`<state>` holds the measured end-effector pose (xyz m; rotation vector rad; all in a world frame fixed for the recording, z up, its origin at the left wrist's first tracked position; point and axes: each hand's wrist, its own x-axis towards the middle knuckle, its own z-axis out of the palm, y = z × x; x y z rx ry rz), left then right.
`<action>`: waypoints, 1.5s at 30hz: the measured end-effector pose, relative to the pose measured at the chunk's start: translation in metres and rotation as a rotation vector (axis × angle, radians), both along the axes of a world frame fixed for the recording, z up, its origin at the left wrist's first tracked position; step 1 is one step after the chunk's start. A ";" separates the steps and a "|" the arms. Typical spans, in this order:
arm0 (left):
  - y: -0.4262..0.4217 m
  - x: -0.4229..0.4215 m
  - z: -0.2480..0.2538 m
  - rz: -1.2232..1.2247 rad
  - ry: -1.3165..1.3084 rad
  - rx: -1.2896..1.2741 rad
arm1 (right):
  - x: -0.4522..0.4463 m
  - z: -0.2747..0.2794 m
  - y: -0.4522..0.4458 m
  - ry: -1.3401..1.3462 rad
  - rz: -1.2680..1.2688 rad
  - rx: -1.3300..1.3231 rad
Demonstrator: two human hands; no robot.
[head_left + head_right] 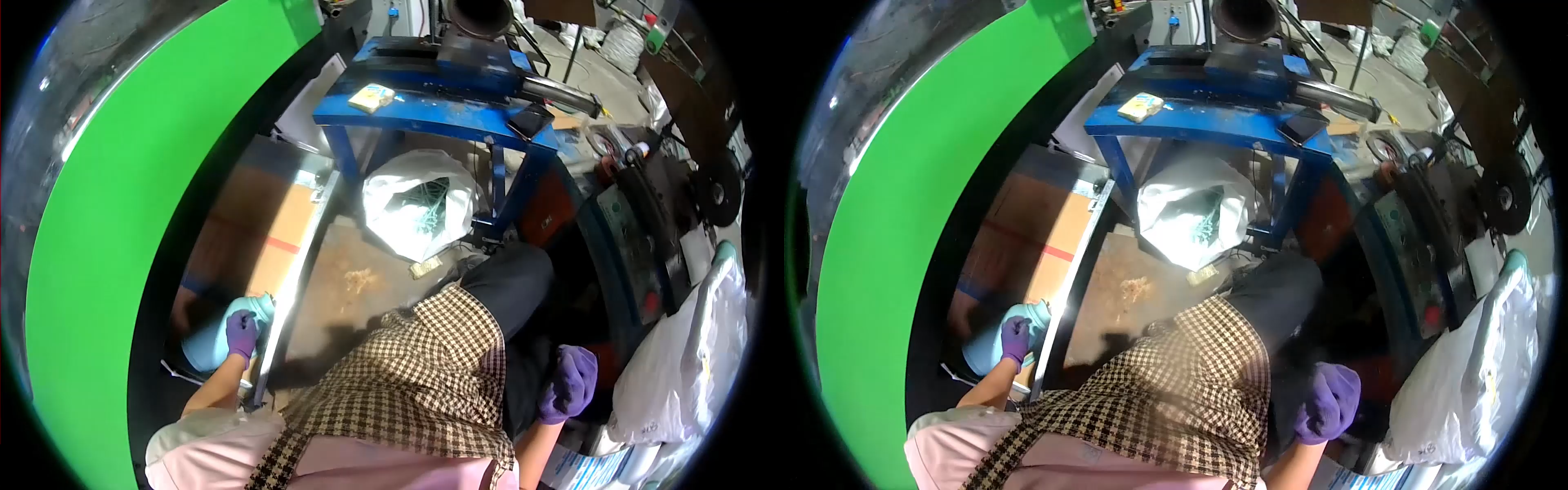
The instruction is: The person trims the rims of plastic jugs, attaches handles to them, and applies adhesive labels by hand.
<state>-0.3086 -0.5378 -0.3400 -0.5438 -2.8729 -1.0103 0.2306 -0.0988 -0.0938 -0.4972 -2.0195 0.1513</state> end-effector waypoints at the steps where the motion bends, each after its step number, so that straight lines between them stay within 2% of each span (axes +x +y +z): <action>1: 0.032 0.017 0.058 -0.250 0.330 -0.267 | -0.002 0.003 -0.003 -0.040 0.011 -0.046; 3: 0.063 0.002 0.087 -0.512 0.336 -0.589 | 0.001 0.001 -0.003 -0.097 0.039 -0.100; 5: 0.087 -0.024 0.066 -0.474 0.225 -0.898 | 0.003 0.003 -0.003 -0.158 0.042 -0.089; 9: 0.125 -0.078 0.034 -0.604 -0.386 -1.514 | 0.001 -0.005 -0.010 -0.148 0.017 -0.107; 12: 0.114 -0.112 -0.016 -0.592 -0.431 -1.524 | 0.000 -0.011 -0.021 -0.155 0.017 -0.131; 15: 0.140 -0.092 0.063 -0.466 -0.254 -1.298 | 0.001 -0.025 -0.027 -0.158 0.014 -0.166; 17: 0.156 -0.091 0.098 -0.377 0.082 -0.978 | 0.004 -0.031 -0.027 -0.163 0.008 -0.185; 19: 0.167 -0.107 0.124 -0.279 0.117 -0.323 | -0.001 -0.025 -0.023 -0.168 0.029 -0.185; 21: 0.187 -0.090 0.167 -0.227 0.360 -0.088 | -0.008 -0.014 -0.020 -0.168 0.038 -0.189; 22: 0.182 -0.097 0.163 -0.193 0.474 -0.116 | -0.012 -0.013 -0.019 -0.131 0.050 -0.196; 25: 0.174 -0.088 0.127 -0.028 0.483 0.026 | -0.034 -0.009 -0.020 -0.018 0.117 -0.237; 29: 0.179 -0.079 0.133 -0.374 0.376 0.241 | -0.049 -0.011 -0.028 -0.090 0.198 -0.228; 30: 0.178 -0.085 0.126 -0.434 0.062 0.442 | -0.052 -0.012 -0.026 -0.057 0.257 -0.210; 31: 0.188 -0.063 0.148 -0.414 -0.107 0.489 | -0.055 -0.013 -0.024 -0.022 0.316 -0.189; 33: 0.198 -0.056 0.180 -0.508 -0.027 -0.258 | -0.048 -0.028 -0.027 -0.038 0.271 -0.228; 35: 0.213 -0.046 0.185 -0.491 -0.053 -0.477 | -0.037 -0.042 -0.033 -0.038 0.223 -0.267; 37: 0.236 -0.026 0.215 -0.450 -0.079 -0.691 | -0.028 -0.054 -0.039 -0.012 0.168 -0.303; 38: 0.244 -0.022 0.218 -0.443 0.002 -0.718 | -0.023 -0.059 -0.042 -0.028 0.146 -0.342; 41: 0.249 -0.033 0.202 -0.653 0.641 -0.482 | -0.019 -0.058 -0.043 -0.041 0.063 -0.345; 42: 0.267 -0.018 0.223 -0.705 0.533 -0.262 | -0.022 -0.055 -0.039 -0.015 0.096 -0.370; 43: 0.289 0.006 0.254 -0.877 0.431 -0.002 | -0.029 -0.044 -0.040 0.001 0.095 -0.377; 45: 0.316 0.071 0.306 -0.979 0.668 0.008 | -0.047 -0.013 -0.035 0.001 0.114 -0.405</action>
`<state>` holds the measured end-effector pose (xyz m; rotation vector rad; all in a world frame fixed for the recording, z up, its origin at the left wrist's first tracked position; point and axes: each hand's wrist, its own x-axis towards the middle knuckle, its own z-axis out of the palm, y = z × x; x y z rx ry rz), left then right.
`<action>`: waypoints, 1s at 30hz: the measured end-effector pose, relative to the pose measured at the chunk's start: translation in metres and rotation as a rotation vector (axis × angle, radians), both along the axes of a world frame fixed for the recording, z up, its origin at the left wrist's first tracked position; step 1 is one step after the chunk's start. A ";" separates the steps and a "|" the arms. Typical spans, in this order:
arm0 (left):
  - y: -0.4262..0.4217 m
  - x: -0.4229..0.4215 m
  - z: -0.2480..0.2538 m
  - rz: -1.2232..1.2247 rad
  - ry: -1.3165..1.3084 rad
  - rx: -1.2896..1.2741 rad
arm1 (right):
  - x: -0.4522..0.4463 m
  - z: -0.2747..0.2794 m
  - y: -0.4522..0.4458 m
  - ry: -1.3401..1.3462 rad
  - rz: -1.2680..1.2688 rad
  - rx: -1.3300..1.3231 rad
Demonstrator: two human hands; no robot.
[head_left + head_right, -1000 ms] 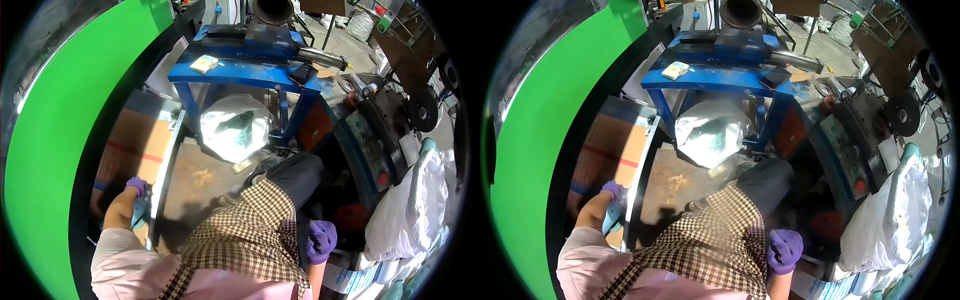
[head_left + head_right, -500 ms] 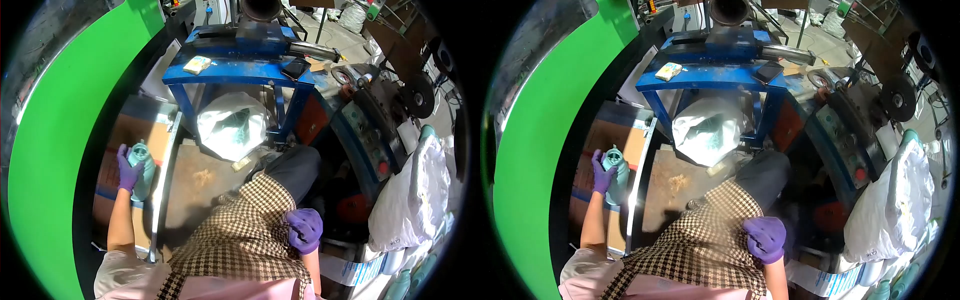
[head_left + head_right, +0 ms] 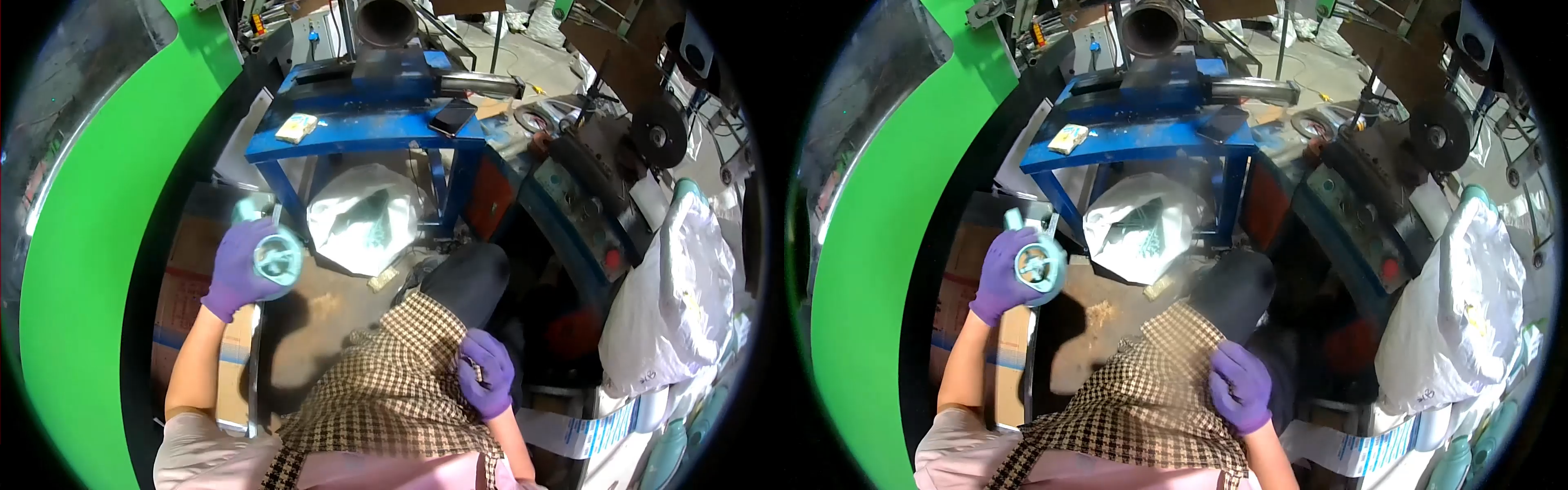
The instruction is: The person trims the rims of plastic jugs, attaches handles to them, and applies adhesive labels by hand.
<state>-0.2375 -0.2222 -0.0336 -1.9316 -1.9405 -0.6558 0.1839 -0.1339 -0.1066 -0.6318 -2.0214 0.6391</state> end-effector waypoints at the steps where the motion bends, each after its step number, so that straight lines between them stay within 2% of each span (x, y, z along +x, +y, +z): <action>1: 0.014 0.030 0.019 -0.144 -0.036 0.041 | -0.010 0.015 0.001 -0.048 0.065 0.124; 2: 0.027 0.056 0.027 -0.261 -0.086 0.070 | -0.015 -0.003 0.010 -0.052 0.205 0.468; 4: 0.044 0.103 0.019 -0.355 -0.194 0.068 | -0.038 0.019 0.005 -0.133 0.243 0.619; 6: 0.061 0.140 -0.008 -0.463 -0.404 0.066 | -0.057 0.027 -0.010 -0.127 0.100 0.184; 8: 0.076 0.164 -0.023 -0.519 -0.366 0.099 | -0.065 0.023 -0.007 -0.217 -0.039 0.142; 12: 0.088 0.186 -0.040 -0.491 -0.359 0.208 | -0.061 0.021 -0.002 -0.277 -0.143 -0.006; 14: 0.090 0.191 -0.037 -0.497 -0.361 0.232 | -0.056 0.017 0.000 -0.329 -0.135 -0.045; 17: 0.089 0.196 -0.045 -0.560 -0.416 0.118 | -0.047 -0.005 -0.004 -0.420 -0.081 -0.180; 19: 0.084 0.199 -0.049 -0.552 -0.356 0.144 | -0.045 -0.007 -0.005 -0.434 -0.062 -0.242; 24: 0.102 0.178 -0.070 -0.503 -0.199 0.154 | -0.050 -0.020 0.010 -0.212 0.019 -0.009; 26: 0.145 0.143 -0.105 -0.238 -0.449 0.165 | -0.026 -0.005 0.009 -0.219 0.000 0.015; 27: 0.167 0.103 -0.137 -0.254 -0.438 0.219 | -0.009 0.003 0.012 -0.189 -0.004 0.053; 29: 0.173 0.061 -0.126 -0.134 -0.410 0.305 | 0.044 0.029 0.028 -0.216 -0.099 0.176; 30: 0.171 0.057 -0.114 -0.212 -0.632 0.345 | 0.073 0.053 0.030 -0.226 -0.130 0.221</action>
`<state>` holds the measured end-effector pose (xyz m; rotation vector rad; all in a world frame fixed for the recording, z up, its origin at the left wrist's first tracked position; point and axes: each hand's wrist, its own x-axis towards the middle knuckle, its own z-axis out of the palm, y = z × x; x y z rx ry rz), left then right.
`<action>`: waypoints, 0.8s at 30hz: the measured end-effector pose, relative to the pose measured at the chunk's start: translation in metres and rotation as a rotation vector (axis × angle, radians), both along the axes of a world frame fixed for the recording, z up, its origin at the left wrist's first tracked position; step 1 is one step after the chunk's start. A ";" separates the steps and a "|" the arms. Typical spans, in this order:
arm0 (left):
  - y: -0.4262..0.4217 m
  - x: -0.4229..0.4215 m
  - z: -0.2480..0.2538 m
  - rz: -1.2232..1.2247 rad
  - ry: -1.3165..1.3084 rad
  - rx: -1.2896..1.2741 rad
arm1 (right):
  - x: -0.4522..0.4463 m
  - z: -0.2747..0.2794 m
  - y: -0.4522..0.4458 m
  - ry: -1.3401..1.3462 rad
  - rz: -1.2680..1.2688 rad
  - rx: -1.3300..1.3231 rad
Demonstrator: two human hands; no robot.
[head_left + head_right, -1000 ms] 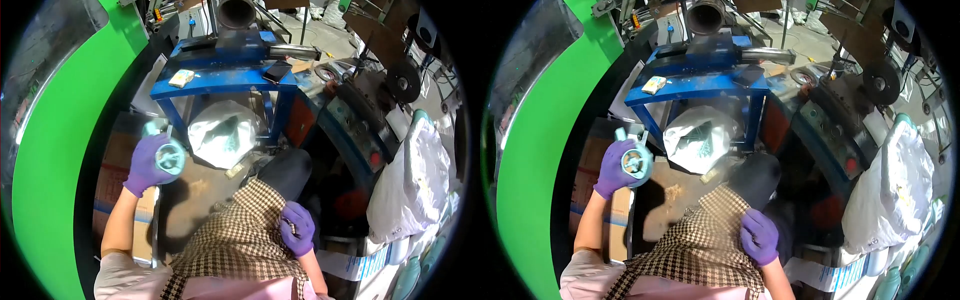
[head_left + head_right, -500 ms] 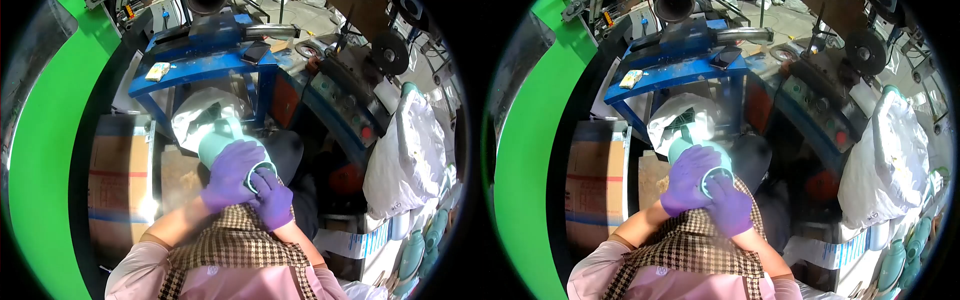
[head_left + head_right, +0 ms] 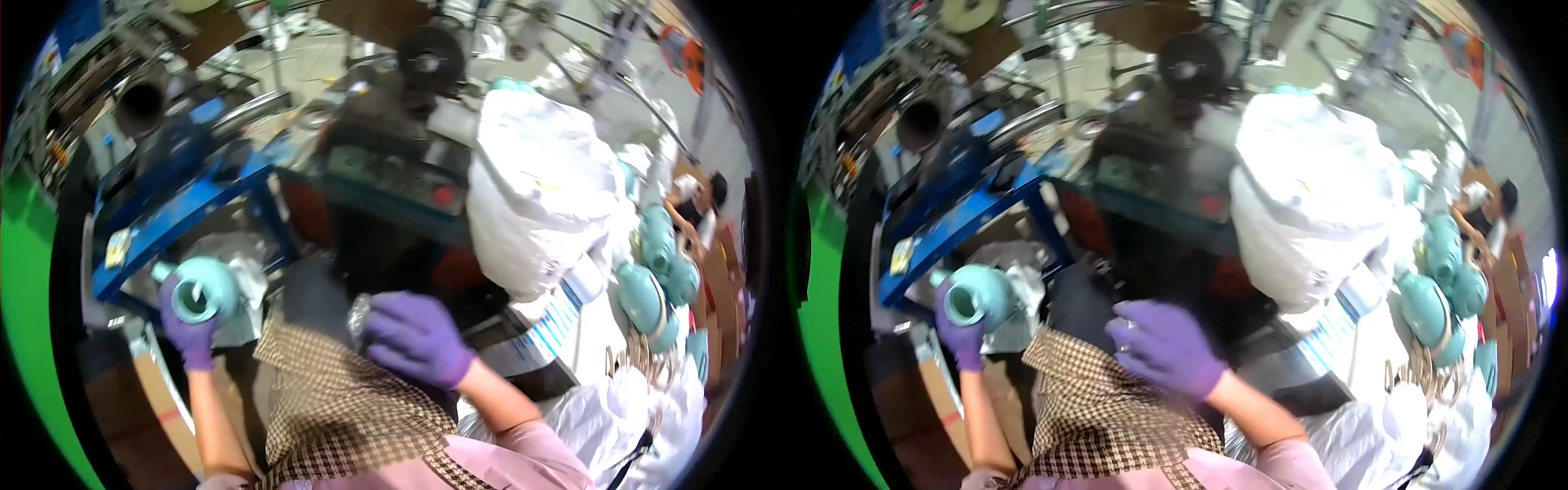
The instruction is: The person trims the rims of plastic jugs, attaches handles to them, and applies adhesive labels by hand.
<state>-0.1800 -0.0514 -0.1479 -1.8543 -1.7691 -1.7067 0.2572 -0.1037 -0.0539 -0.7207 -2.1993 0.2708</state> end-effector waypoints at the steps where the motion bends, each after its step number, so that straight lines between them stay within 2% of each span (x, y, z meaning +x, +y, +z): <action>1: -0.002 -0.005 0.004 0.017 0.044 0.068 | 0.023 0.035 -0.001 -0.026 -0.151 0.131; 3: -0.018 -0.001 0.013 0.012 -0.024 0.029 | 0.086 0.062 0.006 -0.029 -0.328 0.258; 6: -0.030 -0.005 0.018 0.061 0.136 0.110 | 0.159 0.101 0.048 -0.009 -0.656 0.325; 8: -0.044 0.007 0.022 0.045 0.098 0.154 | 0.198 0.125 0.087 -0.109 -0.764 0.296; 9: -0.052 0.012 0.026 0.055 0.128 0.141 | 0.223 0.126 0.114 -0.109 -0.771 0.195; 12: -0.069 0.026 0.032 0.075 0.246 0.121 | 0.277 0.113 0.191 -0.197 -0.879 -0.056; 13: -0.075 0.033 0.039 0.093 0.329 0.119 | 0.308 0.097 0.227 -0.488 -0.958 0.056; 14: -0.077 0.039 0.041 0.045 0.294 0.119 | 0.298 0.098 0.233 -0.498 -1.071 -0.116; 17: -0.087 0.055 0.052 -0.005 0.300 0.083 | 0.310 0.064 0.260 -0.600 -1.183 -0.140; 18: -0.094 0.054 0.053 -0.020 0.386 0.057 | 0.320 0.048 0.266 -0.618 -1.193 -0.144; 20: -0.102 0.060 0.054 -0.037 0.408 0.083 | 0.332 0.027 0.274 -0.457 -1.260 -0.028; 22: -0.109 0.059 0.049 -0.049 0.381 0.047 | 0.332 0.035 0.268 -0.238 -1.263 0.082; 24: -0.114 0.058 0.046 -0.049 0.330 0.008 | 0.311 0.067 0.245 -0.285 -1.240 0.550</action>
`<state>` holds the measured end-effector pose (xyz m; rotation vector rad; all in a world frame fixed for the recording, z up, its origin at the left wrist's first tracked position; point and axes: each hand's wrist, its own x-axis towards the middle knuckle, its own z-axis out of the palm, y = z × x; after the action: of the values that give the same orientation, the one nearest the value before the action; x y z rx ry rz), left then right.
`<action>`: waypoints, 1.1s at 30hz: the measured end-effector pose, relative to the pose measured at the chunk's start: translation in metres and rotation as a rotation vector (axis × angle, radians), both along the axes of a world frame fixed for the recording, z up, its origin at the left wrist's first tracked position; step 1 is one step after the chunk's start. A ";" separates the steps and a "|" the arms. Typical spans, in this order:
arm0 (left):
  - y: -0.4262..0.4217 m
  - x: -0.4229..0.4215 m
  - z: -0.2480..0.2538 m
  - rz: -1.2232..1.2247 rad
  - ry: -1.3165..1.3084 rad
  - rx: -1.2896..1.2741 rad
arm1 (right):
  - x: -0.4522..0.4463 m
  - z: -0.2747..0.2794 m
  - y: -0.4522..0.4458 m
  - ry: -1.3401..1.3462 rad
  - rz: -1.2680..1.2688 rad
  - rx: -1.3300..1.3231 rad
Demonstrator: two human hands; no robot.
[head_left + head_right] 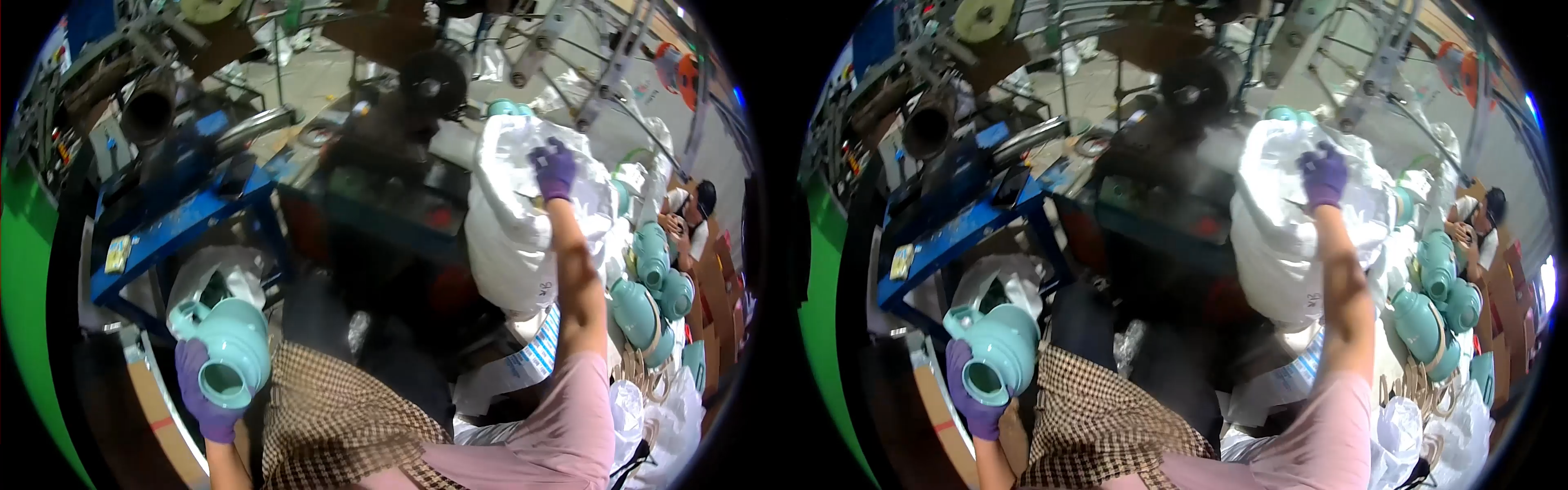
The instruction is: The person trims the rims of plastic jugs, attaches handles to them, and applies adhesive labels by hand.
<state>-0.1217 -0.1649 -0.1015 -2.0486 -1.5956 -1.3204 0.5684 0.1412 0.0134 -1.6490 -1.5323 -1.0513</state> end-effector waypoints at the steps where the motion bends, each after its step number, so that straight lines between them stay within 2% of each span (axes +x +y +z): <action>1: 0.000 0.001 0.002 -0.003 -0.012 -0.024 | -0.006 0.018 -0.013 -0.051 0.075 0.048; 2: 0.000 0.000 0.003 -0.007 0.042 -0.038 | -0.018 0.033 -0.025 -0.094 0.154 0.098; 4: 0.003 0.008 0.011 -0.026 -0.065 -0.058 | -0.089 0.045 -0.070 0.285 0.593 0.140; 6: 0.006 0.008 0.008 -0.078 -0.071 -0.121 | -0.196 0.042 -0.144 0.870 0.856 -0.078; 8: 0.011 0.016 0.009 -0.130 -0.103 -0.052 | -0.281 -0.006 -0.189 1.408 1.067 -0.286; 9: 0.014 0.018 0.008 -0.143 -0.103 -0.051 | -0.317 0.006 -0.223 1.591 0.881 -0.728; 11: 0.016 0.021 0.002 -0.163 -0.115 -0.048 | -0.379 -0.058 -0.234 1.810 1.084 -0.927; 12: 0.014 0.022 0.004 -0.160 -0.125 -0.069 | -0.400 -0.100 -0.238 2.002 1.141 -1.033; 14: 0.013 0.021 0.010 -0.162 -0.132 -0.112 | -0.407 -0.185 -0.244 2.065 1.244 -1.225; 15: 0.013 0.016 0.010 -0.185 -0.147 -0.121 | -0.404 -0.184 -0.246 1.664 1.220 -1.222; 17: 0.009 0.012 0.012 -0.152 -0.123 -0.143 | -0.386 -0.175 -0.249 1.144 1.135 -1.136; 19: 0.008 0.019 0.022 -0.106 -0.132 -0.114 | -0.361 -0.173 -0.244 0.797 1.043 -1.007; 20: 0.008 0.021 0.022 -0.107 -0.126 -0.118 | -0.350 -0.169 -0.243 0.526 0.930 -1.068; 22: 0.009 0.022 0.022 -0.114 -0.116 -0.118 | -0.346 -0.169 -0.240 0.104 0.646 -1.008; 23: 0.010 0.024 0.024 -0.144 -0.128 -0.127 | -0.345 -0.179 -0.239 0.127 0.700 -0.799; 26: 0.012 0.026 0.027 -0.150 -0.078 -0.153 | -0.370 -0.132 -0.232 0.228 0.950 -0.382; 27: 0.014 0.026 0.025 -0.176 -0.111 -0.147 | -0.382 -0.119 -0.234 0.459 1.096 -0.434; 30: 0.017 0.030 0.036 -0.199 -0.109 -0.210 | -0.398 -0.088 -0.250 0.922 1.399 -0.673; 31: 0.020 0.029 0.035 -0.227 -0.107 -0.216 | -0.404 -0.074 -0.249 0.977 1.525 -0.768; 32: 0.022 0.031 0.037 -0.232 -0.117 -0.219 | -0.406 -0.059 -0.246 0.842 1.612 -0.827; 33: 0.025 0.037 0.045 -0.238 -0.112 -0.215 | -0.418 -0.052 -0.245 0.817 1.654 -0.800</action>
<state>-0.0842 -0.1395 -0.0566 -2.3962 -1.6448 -1.4180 0.1504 -0.1037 -0.0383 -0.4396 -1.9200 1.0461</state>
